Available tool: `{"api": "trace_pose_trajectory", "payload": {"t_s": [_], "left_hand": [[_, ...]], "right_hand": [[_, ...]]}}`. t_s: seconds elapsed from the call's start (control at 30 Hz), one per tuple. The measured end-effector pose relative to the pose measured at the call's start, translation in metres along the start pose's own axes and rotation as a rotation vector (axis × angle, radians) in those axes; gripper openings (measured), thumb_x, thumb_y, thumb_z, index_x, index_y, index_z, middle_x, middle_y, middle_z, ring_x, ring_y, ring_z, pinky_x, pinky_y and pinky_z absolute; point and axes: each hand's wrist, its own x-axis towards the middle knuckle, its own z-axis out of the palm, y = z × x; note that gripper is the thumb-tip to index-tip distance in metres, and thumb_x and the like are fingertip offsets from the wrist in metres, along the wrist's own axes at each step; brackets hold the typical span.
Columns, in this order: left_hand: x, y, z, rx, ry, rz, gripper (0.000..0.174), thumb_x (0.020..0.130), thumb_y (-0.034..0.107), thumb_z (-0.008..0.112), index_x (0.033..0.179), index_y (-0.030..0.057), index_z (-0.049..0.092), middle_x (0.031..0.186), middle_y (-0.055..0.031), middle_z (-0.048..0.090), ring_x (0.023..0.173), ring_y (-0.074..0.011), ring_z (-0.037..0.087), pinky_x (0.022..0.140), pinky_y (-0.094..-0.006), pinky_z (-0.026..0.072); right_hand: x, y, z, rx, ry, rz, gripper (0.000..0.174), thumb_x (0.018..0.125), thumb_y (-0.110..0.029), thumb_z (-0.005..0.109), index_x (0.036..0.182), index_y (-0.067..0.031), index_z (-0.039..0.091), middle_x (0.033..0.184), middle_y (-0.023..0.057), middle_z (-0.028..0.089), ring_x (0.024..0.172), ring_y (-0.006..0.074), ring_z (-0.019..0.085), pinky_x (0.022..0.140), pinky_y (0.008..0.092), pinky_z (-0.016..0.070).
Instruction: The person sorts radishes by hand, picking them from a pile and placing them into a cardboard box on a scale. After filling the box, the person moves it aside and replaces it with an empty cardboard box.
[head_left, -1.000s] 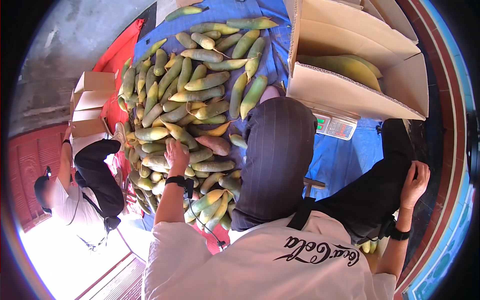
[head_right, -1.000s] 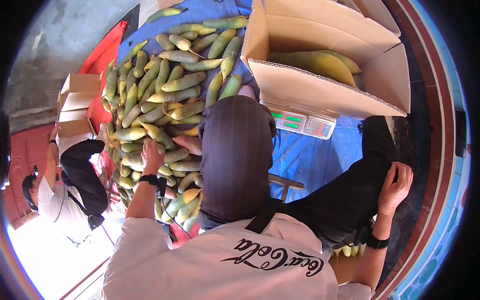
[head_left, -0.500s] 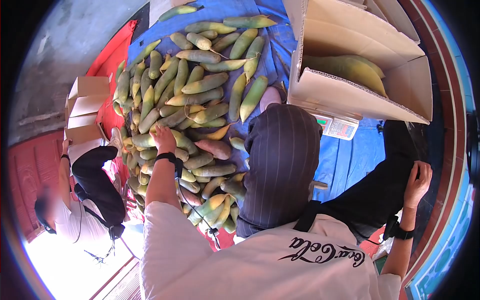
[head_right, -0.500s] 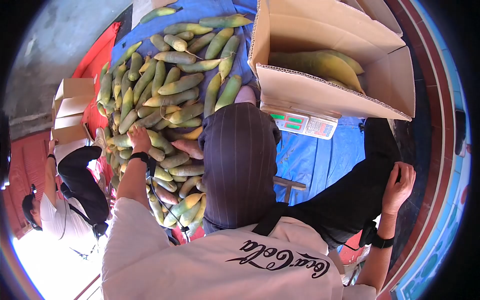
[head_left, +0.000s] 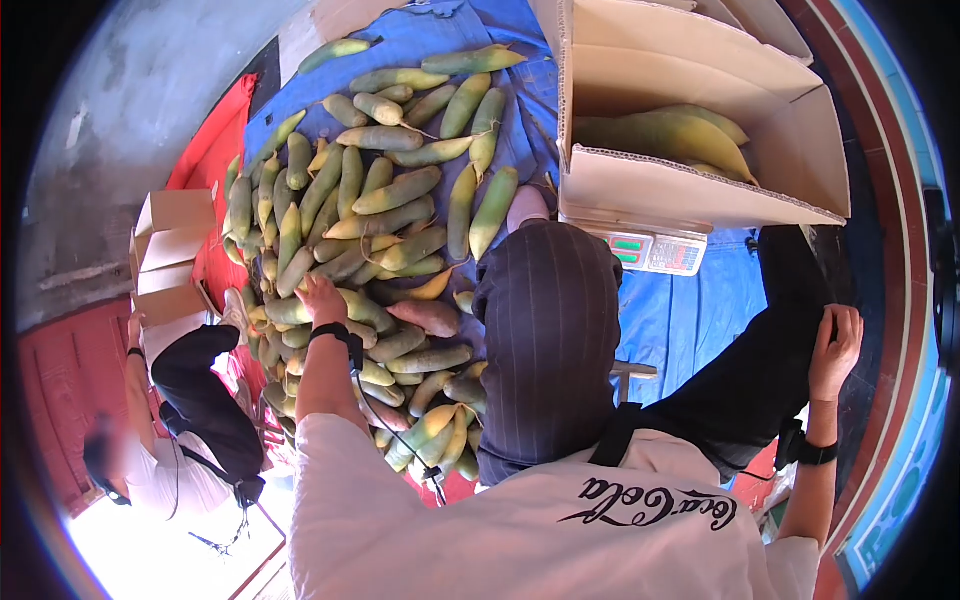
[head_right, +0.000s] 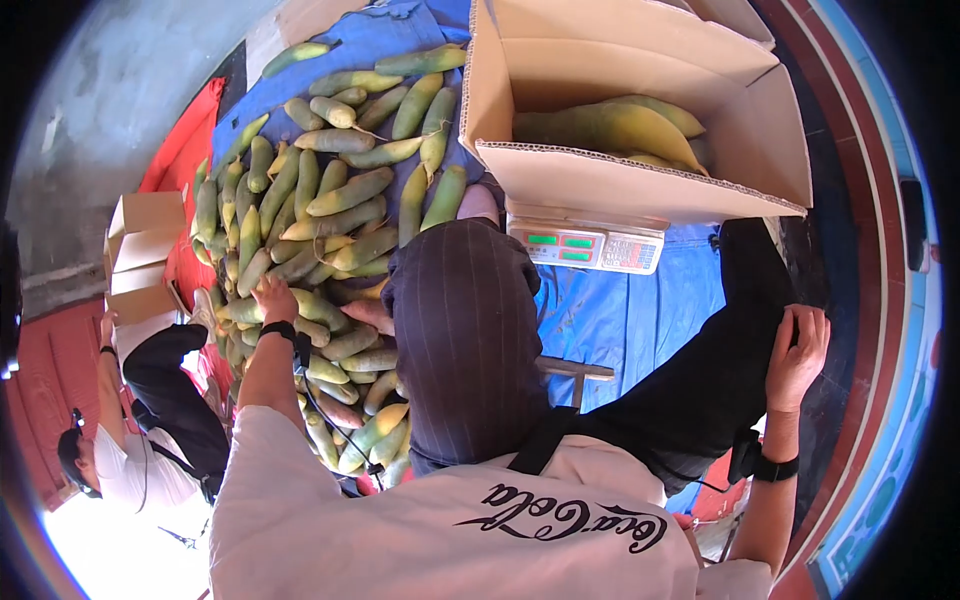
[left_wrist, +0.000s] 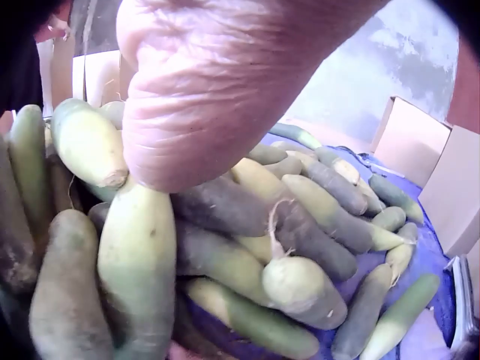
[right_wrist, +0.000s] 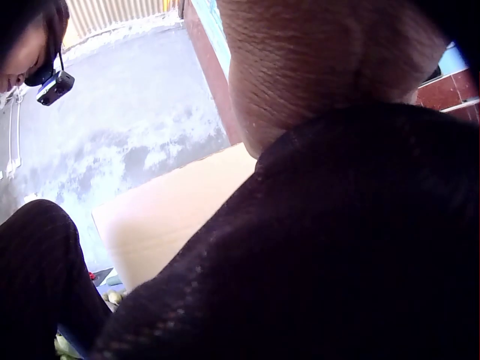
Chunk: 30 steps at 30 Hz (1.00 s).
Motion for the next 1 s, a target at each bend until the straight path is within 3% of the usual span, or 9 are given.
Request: {"api": "trace_pose_trajectory", "payload": {"t_s": [0.07,0.23,0.33,0.4,0.63,0.8,0.83,0.9,1.0], "left_hand": [[0.008,0.002,-0.021,-0.058,-0.268,0.001,0.039,0.091,0.018,0.04,0.128,0.0115,0.053,0.13,-0.0066,0.055,0.131,-0.0271,0.039,0.107,-0.0593,0.0208],[-0.005,0.019,-0.063,0.086,-0.271,0.235,0.027,0.09,0.021,0.05,0.107,0.0158,0.07,0.112,-0.0047,0.067,0.106,-0.0227,0.063,0.106,-0.058,0.023],[-0.023,0.042,-0.077,0.043,-0.357,0.296,0.027,0.09,0.019,0.05,0.106,0.0144,0.07,0.111,-0.0061,0.068,0.103,-0.0228,0.065,0.084,-0.0429,0.0511],[-0.041,0.049,-0.091,0.046,-0.337,0.311,0.026,0.089,0.019,0.05,0.105,0.0137,0.071,0.108,-0.0066,0.069,0.1,-0.0231,0.067,0.073,-0.036,0.0551],[-0.096,0.017,-0.091,-0.271,-0.171,0.169,0.037,0.089,0.041,0.053,0.093,0.0078,0.069,0.093,-0.0156,0.069,0.089,-0.0321,0.066,0.077,-0.0436,0.0529],[-0.123,-0.026,-0.107,-0.634,0.087,0.081,0.031,0.09,0.032,0.051,0.089,0.0061,0.067,0.09,-0.018,0.067,0.083,-0.0379,0.064,0.074,-0.0465,0.0496],[-0.122,-0.036,-0.116,-0.76,0.219,0.04,0.03,0.091,0.029,0.053,0.081,0.0038,0.067,0.078,-0.018,0.065,0.072,-0.0354,0.063,0.067,-0.0442,0.0476],[-0.134,-0.047,-0.165,-1.121,0.533,-0.017,0.032,0.094,0.02,0.053,0.072,-0.0013,0.06,0.057,-0.0047,0.048,0.055,-0.0134,0.043,0.051,-0.0332,0.0357],[-0.166,-0.051,-0.287,-1.617,0.594,-0.035,0.036,0.095,0.023,0.056,0.064,0.0103,0.045,0.06,0.0066,0.037,0.055,-0.005,0.03,0.048,-0.025,0.0234]], "right_hand": [[-0.002,0.002,-0.001,0.004,0.007,0.001,0.002,0.086,-0.002,0.057,0.087,-0.0013,0.059,0.088,0.0115,0.059,0.084,0.0291,0.057,0.076,0.0365,0.0471],[-0.003,-0.004,-0.004,0.03,-0.001,0.025,0.002,0.085,-0.001,0.057,0.086,-0.0009,0.059,0.088,0.0122,0.058,0.084,0.0301,0.057,0.076,0.0375,0.0465],[-0.001,-0.007,-0.007,0.044,0.003,0.029,0.003,0.084,-0.001,0.057,0.086,-0.0014,0.059,0.087,0.0122,0.058,0.084,0.0309,0.057,0.077,0.0375,0.046],[0.001,-0.009,-0.01,0.048,0.01,0.028,0.003,0.084,-0.001,0.058,0.086,-0.0016,0.059,0.087,0.0122,0.058,0.084,0.031,0.057,0.076,0.0377,0.0459],[-0.003,-0.008,-0.014,0.119,0.037,0.068,0.003,0.081,-0.001,0.059,0.084,-0.0016,0.059,0.086,0.0135,0.058,0.085,0.0342,0.055,0.078,0.0417,0.0432],[-0.004,-0.006,-0.016,0.157,0.072,0.102,0.003,0.08,-0.001,0.06,0.083,-0.0009,0.059,0.085,0.0141,0.057,0.084,0.0348,0.054,0.078,0.0415,0.0438],[-0.004,-0.005,-0.016,0.166,0.078,0.102,0.003,0.08,0.0,0.06,0.083,-0.001,0.059,0.085,0.0139,0.058,0.084,0.0347,0.054,0.078,0.0413,0.0442],[-0.004,-0.004,-0.016,0.189,0.096,0.101,0.005,0.077,0.0,0.062,0.082,-0.0012,0.059,0.084,0.0132,0.058,0.083,0.034,0.054,0.076,0.0406,0.0451],[-0.005,-0.003,-0.015,0.22,0.122,0.096,0.007,0.075,0.001,0.062,0.081,-0.0012,0.06,0.084,0.0127,0.058,0.083,0.0337,0.055,0.075,0.0402,0.0454]]}}
